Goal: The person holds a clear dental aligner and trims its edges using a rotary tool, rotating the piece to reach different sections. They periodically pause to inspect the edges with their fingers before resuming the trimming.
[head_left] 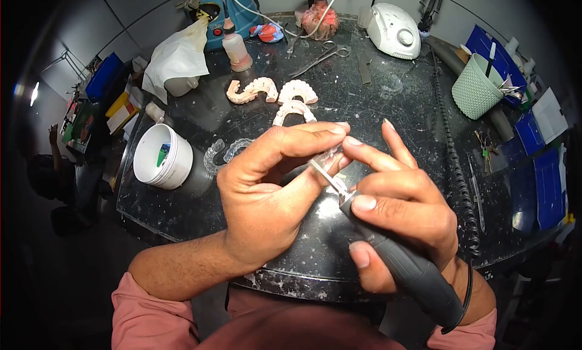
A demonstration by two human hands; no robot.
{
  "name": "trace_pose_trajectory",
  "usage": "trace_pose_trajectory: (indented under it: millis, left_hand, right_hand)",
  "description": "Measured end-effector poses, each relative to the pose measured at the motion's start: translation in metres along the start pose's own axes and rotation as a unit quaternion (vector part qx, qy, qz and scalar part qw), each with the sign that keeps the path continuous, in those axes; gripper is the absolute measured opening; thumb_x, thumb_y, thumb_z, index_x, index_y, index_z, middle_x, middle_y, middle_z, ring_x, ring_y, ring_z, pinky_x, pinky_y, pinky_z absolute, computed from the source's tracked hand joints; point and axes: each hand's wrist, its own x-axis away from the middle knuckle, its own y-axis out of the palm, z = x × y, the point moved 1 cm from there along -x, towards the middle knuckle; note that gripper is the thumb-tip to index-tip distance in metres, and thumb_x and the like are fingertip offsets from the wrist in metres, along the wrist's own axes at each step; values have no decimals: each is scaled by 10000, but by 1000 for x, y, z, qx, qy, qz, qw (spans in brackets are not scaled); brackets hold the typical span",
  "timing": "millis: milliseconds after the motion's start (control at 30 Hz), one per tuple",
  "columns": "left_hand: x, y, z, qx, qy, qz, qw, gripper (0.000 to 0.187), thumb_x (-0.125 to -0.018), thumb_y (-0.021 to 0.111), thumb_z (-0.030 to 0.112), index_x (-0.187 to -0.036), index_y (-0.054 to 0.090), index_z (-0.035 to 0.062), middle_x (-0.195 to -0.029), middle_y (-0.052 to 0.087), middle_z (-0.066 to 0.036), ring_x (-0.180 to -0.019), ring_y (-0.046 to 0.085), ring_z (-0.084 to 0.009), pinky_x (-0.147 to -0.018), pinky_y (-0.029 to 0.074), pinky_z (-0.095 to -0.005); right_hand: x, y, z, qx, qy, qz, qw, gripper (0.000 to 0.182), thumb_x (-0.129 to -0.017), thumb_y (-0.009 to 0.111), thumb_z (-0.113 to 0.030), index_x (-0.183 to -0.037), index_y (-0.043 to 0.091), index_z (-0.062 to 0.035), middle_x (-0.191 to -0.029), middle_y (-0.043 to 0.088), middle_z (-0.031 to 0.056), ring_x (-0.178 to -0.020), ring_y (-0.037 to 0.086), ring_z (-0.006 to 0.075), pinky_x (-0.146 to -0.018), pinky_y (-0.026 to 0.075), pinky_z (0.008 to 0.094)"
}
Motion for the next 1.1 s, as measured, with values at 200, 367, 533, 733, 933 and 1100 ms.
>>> trace_pose_trajectory:
  millis: [200,367,533,733,933,1100]
  left_hand:
    - [-3,-5,1,-51,40,-28,997,241,-834,639,-123,-1048,610,-15,-1157,639,-198,-1125,615,-269,-951,529,-360]
    - [-2,-5,3,-35,54,-40,997,251,-839,614,-144,-1055,599,-17,-1187,622,-228,-1136,609,-296,-950,529,-373]
    - [-3,-6,3,-68,70,-49,994,250,-840,608,-151,-1048,588,-14,-1183,621,-233,-1137,607,-305,-951,529,-381]
    - [-2,-4,3,-35,71,-45,996,244,-845,612,-141,-1053,575,-19,-1180,620,-239,-1127,612,-301,-941,540,-384]
    - [-2,-6,4,-54,64,-47,995,244,-843,610,-147,-1050,573,-24,-1176,619,-243,-1120,616,-302,-930,549,-390]
    - [-1,-3,3,-23,54,-43,997,246,-850,604,-141,-1059,560,-21,-1174,618,-240,-1101,626,-300,-923,553,-386]
  right_hand:
    - [-3,-3,-1,0,-12,-19,1000,387,-841,671,-237,-1136,486,-68,-956,582,157,-1122,589,461,-1098,203,666]
    - [-4,-4,-1,-7,-9,2,1000,371,-848,664,-234,-1126,481,-69,-946,585,158,-1105,599,460,-1097,182,680]
    - [-4,-6,-2,-14,-12,-10,1000,365,-850,664,-232,-1126,483,-75,-953,594,156,-1107,593,474,-1094,164,692]
    - [-3,-5,-4,-27,-7,-21,999,340,-848,667,-238,-1112,519,-84,-958,592,148,-1137,572,481,-1097,152,691]
    - [-3,-4,-5,-19,-10,-8,1000,325,-852,665,-265,-1097,546,-88,-976,581,146,-1133,574,486,-1076,155,719]
    - [-3,-6,-5,-13,-6,-33,999,322,-850,669,-264,-1094,555,-87,-972,585,146,-1143,566,490,-1074,159,719]
